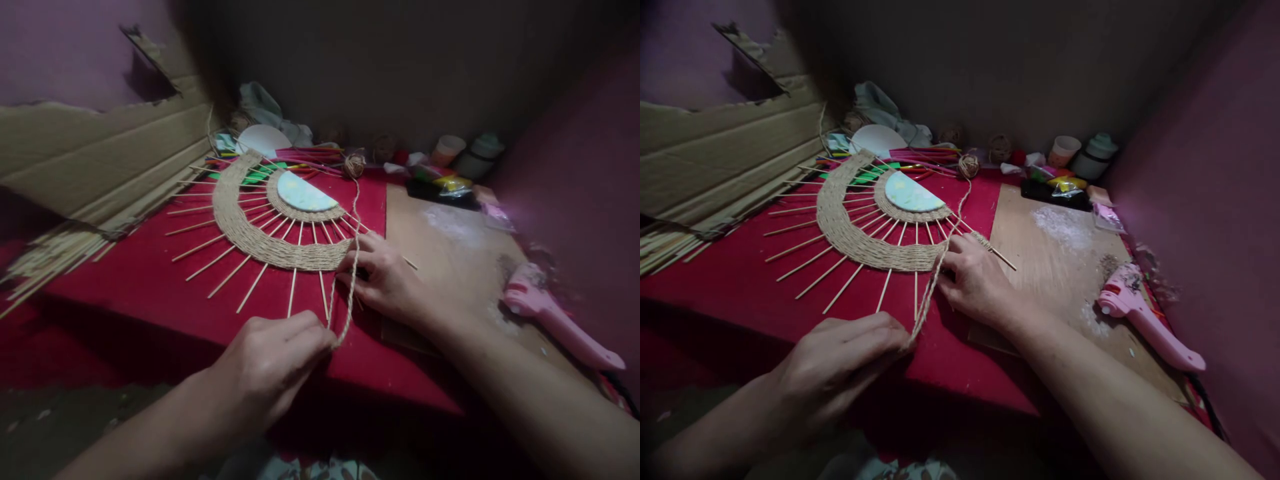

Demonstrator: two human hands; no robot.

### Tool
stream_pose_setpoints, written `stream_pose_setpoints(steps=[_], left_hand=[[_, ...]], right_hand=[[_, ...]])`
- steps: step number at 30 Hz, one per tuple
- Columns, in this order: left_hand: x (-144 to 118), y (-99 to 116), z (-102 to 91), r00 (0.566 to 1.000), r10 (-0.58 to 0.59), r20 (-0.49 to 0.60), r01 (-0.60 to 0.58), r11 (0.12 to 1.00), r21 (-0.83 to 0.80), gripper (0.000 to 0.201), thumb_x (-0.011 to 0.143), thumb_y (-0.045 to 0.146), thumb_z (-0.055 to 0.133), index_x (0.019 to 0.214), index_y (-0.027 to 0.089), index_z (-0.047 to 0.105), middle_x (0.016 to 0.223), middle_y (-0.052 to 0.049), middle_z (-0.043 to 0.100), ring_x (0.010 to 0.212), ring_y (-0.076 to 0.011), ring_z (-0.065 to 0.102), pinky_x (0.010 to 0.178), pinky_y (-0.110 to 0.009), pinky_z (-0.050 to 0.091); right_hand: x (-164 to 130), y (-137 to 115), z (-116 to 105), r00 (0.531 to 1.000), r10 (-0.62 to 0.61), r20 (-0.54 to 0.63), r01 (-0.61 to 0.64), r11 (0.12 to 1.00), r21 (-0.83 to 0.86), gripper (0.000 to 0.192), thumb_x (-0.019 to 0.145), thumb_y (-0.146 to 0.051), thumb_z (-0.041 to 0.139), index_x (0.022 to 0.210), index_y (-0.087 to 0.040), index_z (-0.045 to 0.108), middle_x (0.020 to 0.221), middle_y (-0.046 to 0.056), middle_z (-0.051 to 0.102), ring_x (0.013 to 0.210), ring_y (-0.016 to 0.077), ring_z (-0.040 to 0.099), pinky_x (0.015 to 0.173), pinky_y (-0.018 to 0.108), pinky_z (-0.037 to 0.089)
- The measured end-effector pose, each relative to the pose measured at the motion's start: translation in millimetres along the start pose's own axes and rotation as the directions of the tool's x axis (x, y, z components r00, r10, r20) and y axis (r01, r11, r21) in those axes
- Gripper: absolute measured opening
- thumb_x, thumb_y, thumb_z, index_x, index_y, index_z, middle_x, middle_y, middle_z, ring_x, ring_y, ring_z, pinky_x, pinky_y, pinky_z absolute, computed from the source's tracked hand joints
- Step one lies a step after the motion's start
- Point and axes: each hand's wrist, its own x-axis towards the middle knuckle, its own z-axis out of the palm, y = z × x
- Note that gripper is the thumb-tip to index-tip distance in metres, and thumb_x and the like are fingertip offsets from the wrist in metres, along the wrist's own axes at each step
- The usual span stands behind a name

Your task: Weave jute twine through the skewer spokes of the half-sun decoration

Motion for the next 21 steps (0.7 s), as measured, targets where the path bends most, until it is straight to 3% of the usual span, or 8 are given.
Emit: stream_pose_setpoints(steps=[6,8,11,15,21], left_hand=[[-3,1,8.8,0.984,0.169,-0.055,-0.154,0.965,0.213,0.020,0.092,0.010,0.041,0.100,0.013,0.059,0.077,-0.005,0.061,0.066,-0.0126,0.057,0.057,-0.022,0.044],[-4,0,11.9,0.971,0.210,-0.112,-0.178,0.953,0.244,0.019,0.091,0.011,0.043,0.099,0.012,0.060,0.076,-0.006,0.062,0.065,-0.0127,0.058,0.057,-0.022,0.045],[-5,-1,14.7,0.963,0.228,-0.143,-0.187,0.949,0.255,0.018,0.090,0.010,0.044,0.099,0.012,0.060,0.078,-0.007,0.064,0.067,-0.0134,0.060,0.059,-0.022,0.047],[-7,-1,15.4,0.966,0.216,-0.139,-0.175,0.950,0.257,0.018,0.089,0.009,0.044,0.098,0.013,0.059,0.082,-0.008,0.066,0.071,-0.0146,0.061,0.059,-0.023,0.047],[-7,0,12.0,0.985,0.148,-0.090,-0.130,0.975,0.177,0.019,0.088,0.008,0.043,0.095,0.014,0.060,0.076,-0.005,0.061,0.064,-0.0131,0.055,0.056,-0.024,0.041]], right_hand=[[4,-1,2,0.991,-0.132,-0.026,0.127,0.983,-0.134,0.018,0.088,-0.018,0.053,0.080,-0.017,0.068,0.080,0.006,0.059,0.075,0.0165,0.050,0.066,0.031,0.039],[7,-6,-1,0.963,-0.263,0.061,0.270,0.927,-0.259,0.024,0.093,-0.020,0.048,0.084,-0.019,0.070,0.080,0.006,0.060,0.074,0.0168,0.049,0.065,0.032,0.035],[13,-17,-7,0.869,-0.388,0.307,0.486,0.789,-0.375,0.026,0.095,-0.019,0.045,0.081,-0.019,0.067,0.085,0.006,0.061,0.078,0.0182,0.049,0.068,0.034,0.032],[18,-30,-13,0.793,-0.394,0.464,0.589,0.691,-0.418,0.025,0.096,-0.017,0.042,0.082,-0.017,0.064,0.083,0.005,0.060,0.076,0.0182,0.047,0.069,0.034,0.032],[22,-30,-10,0.767,-0.387,0.511,0.616,0.667,-0.419,0.020,0.096,-0.018,0.041,0.092,-0.017,0.061,0.086,0.005,0.061,0.076,0.0185,0.047,0.069,0.033,0.033]])
